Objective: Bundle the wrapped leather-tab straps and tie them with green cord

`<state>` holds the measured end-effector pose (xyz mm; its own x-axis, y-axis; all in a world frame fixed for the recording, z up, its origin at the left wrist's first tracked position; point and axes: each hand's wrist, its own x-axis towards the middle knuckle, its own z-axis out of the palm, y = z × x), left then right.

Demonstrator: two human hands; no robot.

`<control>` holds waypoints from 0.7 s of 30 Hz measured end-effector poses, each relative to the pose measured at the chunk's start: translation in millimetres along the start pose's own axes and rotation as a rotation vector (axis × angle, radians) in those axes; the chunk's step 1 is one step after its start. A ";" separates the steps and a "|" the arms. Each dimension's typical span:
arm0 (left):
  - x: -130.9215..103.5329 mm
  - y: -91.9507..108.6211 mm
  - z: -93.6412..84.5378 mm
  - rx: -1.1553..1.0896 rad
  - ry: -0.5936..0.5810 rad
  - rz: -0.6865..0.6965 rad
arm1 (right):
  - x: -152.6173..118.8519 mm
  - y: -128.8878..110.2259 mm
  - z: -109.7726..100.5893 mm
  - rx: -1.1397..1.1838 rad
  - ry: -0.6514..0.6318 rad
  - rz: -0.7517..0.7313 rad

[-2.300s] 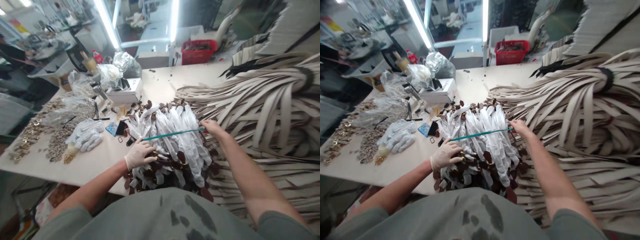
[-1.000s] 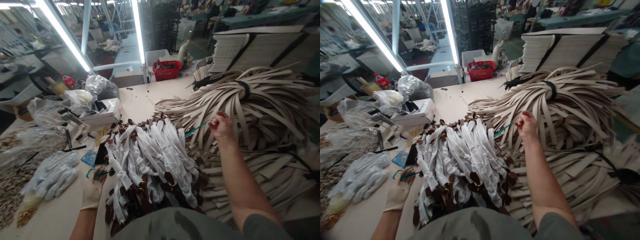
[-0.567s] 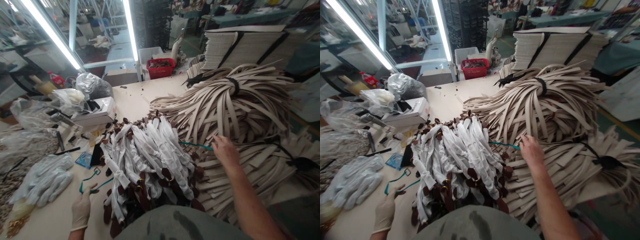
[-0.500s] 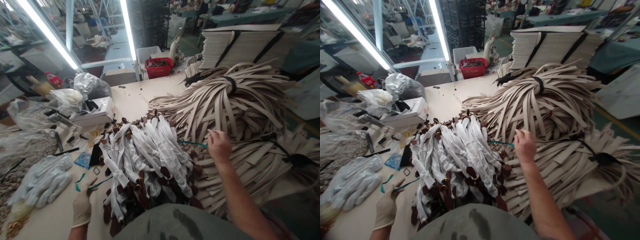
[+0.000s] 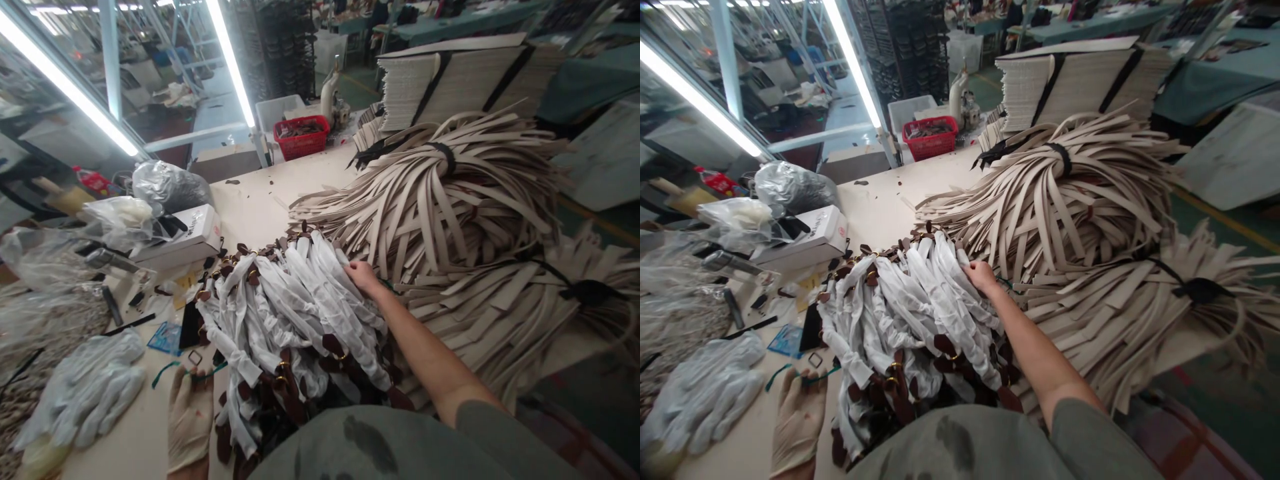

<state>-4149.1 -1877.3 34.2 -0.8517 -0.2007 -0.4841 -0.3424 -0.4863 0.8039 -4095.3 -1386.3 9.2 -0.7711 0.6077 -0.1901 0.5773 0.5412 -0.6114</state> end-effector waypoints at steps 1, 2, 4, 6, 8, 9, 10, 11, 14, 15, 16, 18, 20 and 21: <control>0.3 -1.0 1.1 0.039 -0.016 0.026 | 5.0 -2.4 -3.5 0.005 0.028 -0.002; 0.7 -1.7 3.3 0.068 -0.029 0.050 | 10.9 -5.3 -6.9 0.009 0.054 -0.007; 1.4 -2.2 10.2 0.100 -0.062 0.087 | 24.1 -11.6 -12.6 0.013 0.094 -0.018; 1.1 -1.7 18.8 0.114 -0.089 0.113 | 37.0 -18.0 -16.3 0.010 0.108 -0.029; -0.7 -0.7 27.0 0.139 -0.081 0.111 | 47.6 -23.8 -18.6 -0.008 0.092 -0.044; -2.0 -0.1 30.6 0.155 -0.069 0.099 | 51.4 -26.1 -20.0 -0.024 0.071 -0.053; -3.6 0.5 33.6 0.172 -0.057 0.088 | 53.8 -27.9 -22.0 -0.044 0.044 -0.064; -5.2 1.3 36.0 0.187 -0.049 0.084 | 54.6 -28.9 -24.9 -0.067 0.012 -0.078; -10.1 5.1 39.0 0.207 -0.052 0.135 | 44.1 -24.6 -38.9 -0.166 -0.048 -0.118; -11.3 7.1 38.6 0.210 -0.054 0.167 | 36.1 -20.5 -44.2 -0.215 -0.051 -0.121; -12.0 9.3 37.5 0.217 -0.053 0.193 | 26.4 -15.0 -49.0 -0.272 -0.053 -0.117; -11.4 14.1 34.1 0.240 -0.050 0.224 | 3.9 -1.3 -55.2 -0.388 -0.072 -0.089; -8.0 18.5 30.2 0.247 -0.022 0.240 | -17.9 13.9 -55.5 -0.475 -0.112 -0.060; -5.7 20.5 28.9 0.238 0.002 0.256 | -26.9 21.2 -53.9 -0.501 -0.127 -0.049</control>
<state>-4162.8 -1861.5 63.4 -0.9210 -0.2927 -0.2569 -0.2008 -0.2083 0.9572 -4047.8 -1359.8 42.8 -0.8088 0.5163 -0.2815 0.5738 0.7978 -0.1852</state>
